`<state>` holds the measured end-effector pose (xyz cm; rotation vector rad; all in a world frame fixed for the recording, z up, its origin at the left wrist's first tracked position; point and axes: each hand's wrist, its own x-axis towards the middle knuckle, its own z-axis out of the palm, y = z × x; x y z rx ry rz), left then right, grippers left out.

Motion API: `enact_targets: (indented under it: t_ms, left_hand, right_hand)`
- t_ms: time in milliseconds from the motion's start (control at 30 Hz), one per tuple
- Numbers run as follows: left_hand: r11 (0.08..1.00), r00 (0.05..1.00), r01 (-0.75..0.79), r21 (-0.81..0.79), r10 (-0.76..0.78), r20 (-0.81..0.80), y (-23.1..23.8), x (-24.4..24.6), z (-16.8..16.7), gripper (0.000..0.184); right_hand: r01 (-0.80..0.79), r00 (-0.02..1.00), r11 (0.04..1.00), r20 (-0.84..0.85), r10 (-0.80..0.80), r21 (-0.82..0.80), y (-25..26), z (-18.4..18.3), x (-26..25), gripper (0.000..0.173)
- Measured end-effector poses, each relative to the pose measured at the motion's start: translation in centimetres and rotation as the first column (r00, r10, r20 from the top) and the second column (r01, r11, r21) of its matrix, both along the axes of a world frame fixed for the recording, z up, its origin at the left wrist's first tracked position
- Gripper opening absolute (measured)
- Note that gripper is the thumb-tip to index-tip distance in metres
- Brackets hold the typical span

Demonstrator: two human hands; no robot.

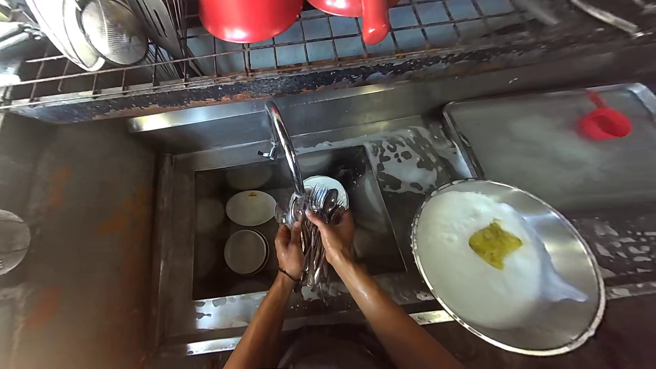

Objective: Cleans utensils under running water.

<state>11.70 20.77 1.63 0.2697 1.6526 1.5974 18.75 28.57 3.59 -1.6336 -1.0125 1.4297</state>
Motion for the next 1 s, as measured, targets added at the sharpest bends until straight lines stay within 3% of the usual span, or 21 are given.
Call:
enact_targets:
  t_ms: [133, 300, 467, 700, 867, 933, 1000]
  left_hand:
    - [0.98, 0.98, 0.199, 0.012, -0.199, 0.011, -0.4, -0.7, -0.6, 0.02]
    - [0.927, 0.934, 0.351, -0.131, -0.357, -0.019, 0.1, -0.9, -0.1, 0.027]
    - [0.955, 0.954, 0.297, -0.028, -0.295, 0.059, 0.3, -0.4, -0.1, 0.024]
    - [0.987, 0.971, 0.147, 0.067, -0.156, 0.178, 0.6, 0.2, -0.1, 0.018]
    - [0.98, 0.968, 0.191, 0.056, -0.198, 0.157, 0.5, -0.5, -0.2, 0.014]
    - [0.978, 0.969, 0.205, 0.035, -0.208, 0.135, 0.5, -0.5, -0.1, 0.017]
    - [0.974, 0.959, 0.228, 0.008, -0.226, 0.172, 0.5, -0.9, 0.2, 0.031]
  right_hand:
    - [-0.005, 0.999, 1.0, 0.041, 0.005, -0.008, 0.2, 0.0, 0.6, 0.088]
    - [-0.033, 0.995, 0.999, 0.097, 0.036, -0.035, 0.8, 0.1, 0.9, 0.091]
    - [0.002, 0.999, 0.999, 0.047, 0.0, -0.044, 1.2, -0.4, 1.6, 0.094]
    - [0.013, 1.0, 1.0, -0.018, -0.013, -0.007, 1.3, 0.0, 1.9, 0.085]
    - [0.019, 1.0, 1.0, -0.012, -0.019, -0.009, 1.2, 0.0, 1.6, 0.089]
    - [0.017, 1.0, 1.0, 0.024, -0.017, 0.001, 1.1, 0.1, 1.3, 0.093]
    - [-0.007, 0.997, 1.0, 0.074, 0.006, 0.011, 1.1, 0.2, 1.0, 0.096]
